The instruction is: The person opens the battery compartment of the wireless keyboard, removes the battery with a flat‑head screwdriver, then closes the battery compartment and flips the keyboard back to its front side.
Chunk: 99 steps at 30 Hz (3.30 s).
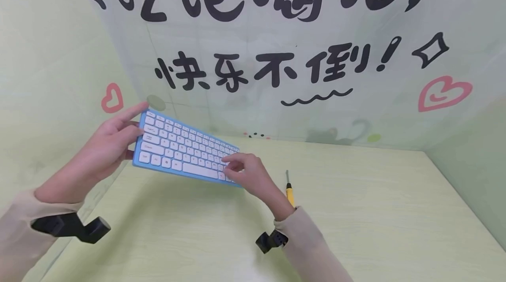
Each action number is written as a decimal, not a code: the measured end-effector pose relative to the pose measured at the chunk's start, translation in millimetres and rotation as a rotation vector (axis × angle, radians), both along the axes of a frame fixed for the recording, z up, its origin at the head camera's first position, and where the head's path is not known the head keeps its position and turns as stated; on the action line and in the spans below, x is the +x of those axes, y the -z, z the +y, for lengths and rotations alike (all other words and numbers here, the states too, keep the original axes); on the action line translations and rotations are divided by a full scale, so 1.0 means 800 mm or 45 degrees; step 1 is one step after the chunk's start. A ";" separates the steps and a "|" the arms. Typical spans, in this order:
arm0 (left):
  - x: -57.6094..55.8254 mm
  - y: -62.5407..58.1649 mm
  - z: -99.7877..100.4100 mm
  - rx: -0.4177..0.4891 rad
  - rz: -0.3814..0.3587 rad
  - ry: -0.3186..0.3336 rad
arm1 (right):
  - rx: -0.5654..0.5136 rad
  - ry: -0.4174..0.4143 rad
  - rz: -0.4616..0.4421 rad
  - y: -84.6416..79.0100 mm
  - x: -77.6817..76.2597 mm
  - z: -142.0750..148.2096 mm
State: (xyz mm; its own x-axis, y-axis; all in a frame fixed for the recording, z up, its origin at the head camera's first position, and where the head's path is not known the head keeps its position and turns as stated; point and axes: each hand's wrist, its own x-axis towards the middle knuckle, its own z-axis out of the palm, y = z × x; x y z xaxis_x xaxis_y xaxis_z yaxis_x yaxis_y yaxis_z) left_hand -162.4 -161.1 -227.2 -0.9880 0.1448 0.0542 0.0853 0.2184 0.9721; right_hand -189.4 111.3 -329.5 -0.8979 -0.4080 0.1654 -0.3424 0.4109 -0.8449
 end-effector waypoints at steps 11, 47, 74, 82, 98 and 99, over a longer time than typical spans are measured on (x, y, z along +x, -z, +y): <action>-0.004 -0.007 0.008 -0.030 -0.055 -0.008 | -0.060 -0.102 0.062 -0.017 0.030 -0.035; -0.010 -0.029 0.051 0.229 -0.122 -0.116 | 0.071 0.185 0.853 0.000 0.011 -0.060; -0.036 -0.024 0.132 0.380 -0.065 -0.197 | -0.147 0.334 0.862 0.008 0.006 -0.032; -0.047 -0.020 0.141 0.341 0.016 -0.189 | -0.148 0.379 0.876 0.004 0.000 -0.025; -0.082 0.028 0.134 0.336 0.321 0.113 | -0.254 0.510 0.665 0.011 0.001 -0.012; -0.084 0.033 0.134 0.348 0.327 0.125 | -0.265 0.512 0.667 0.012 0.001 -0.011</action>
